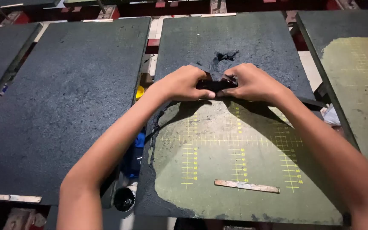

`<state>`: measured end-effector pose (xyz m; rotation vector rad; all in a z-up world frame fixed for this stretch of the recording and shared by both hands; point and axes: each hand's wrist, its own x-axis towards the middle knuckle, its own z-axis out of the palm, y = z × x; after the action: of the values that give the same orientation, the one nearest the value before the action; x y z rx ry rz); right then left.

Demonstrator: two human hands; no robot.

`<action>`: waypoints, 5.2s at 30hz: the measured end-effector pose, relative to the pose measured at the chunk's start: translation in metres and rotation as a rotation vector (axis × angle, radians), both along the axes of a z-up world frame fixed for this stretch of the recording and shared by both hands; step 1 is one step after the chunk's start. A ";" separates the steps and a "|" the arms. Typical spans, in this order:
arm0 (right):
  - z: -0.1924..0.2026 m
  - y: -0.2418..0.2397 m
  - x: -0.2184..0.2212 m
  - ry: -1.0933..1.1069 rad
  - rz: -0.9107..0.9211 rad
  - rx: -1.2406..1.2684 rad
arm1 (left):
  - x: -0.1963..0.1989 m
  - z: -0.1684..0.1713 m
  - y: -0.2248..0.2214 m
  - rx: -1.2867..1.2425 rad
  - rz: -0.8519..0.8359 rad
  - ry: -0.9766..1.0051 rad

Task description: Cleaning a screen printing platen by scraping and peeling off dried ink or adhesive residue using a metal ruler and hands.

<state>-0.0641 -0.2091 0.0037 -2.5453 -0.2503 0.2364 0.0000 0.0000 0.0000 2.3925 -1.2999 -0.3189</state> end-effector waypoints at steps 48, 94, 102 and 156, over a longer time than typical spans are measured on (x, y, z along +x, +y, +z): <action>0.012 -0.044 0.001 0.101 -0.040 -0.093 | 0.036 0.005 0.045 0.377 0.154 0.020; -0.014 -0.054 0.018 0.004 -0.232 0.099 | 0.000 0.052 -0.057 0.237 0.180 -0.174; -0.038 -0.047 0.030 -0.540 -0.167 -0.328 | -0.017 0.063 -0.042 0.109 0.141 -0.482; -0.050 -0.021 0.030 -0.062 -0.260 1.059 | -0.002 -0.098 -0.042 -0.306 0.138 -0.421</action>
<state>-0.0336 -0.2298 -0.0459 -1.5076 -0.0330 -0.0758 -0.0025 -0.0421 -0.0976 2.3355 -1.2316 0.4175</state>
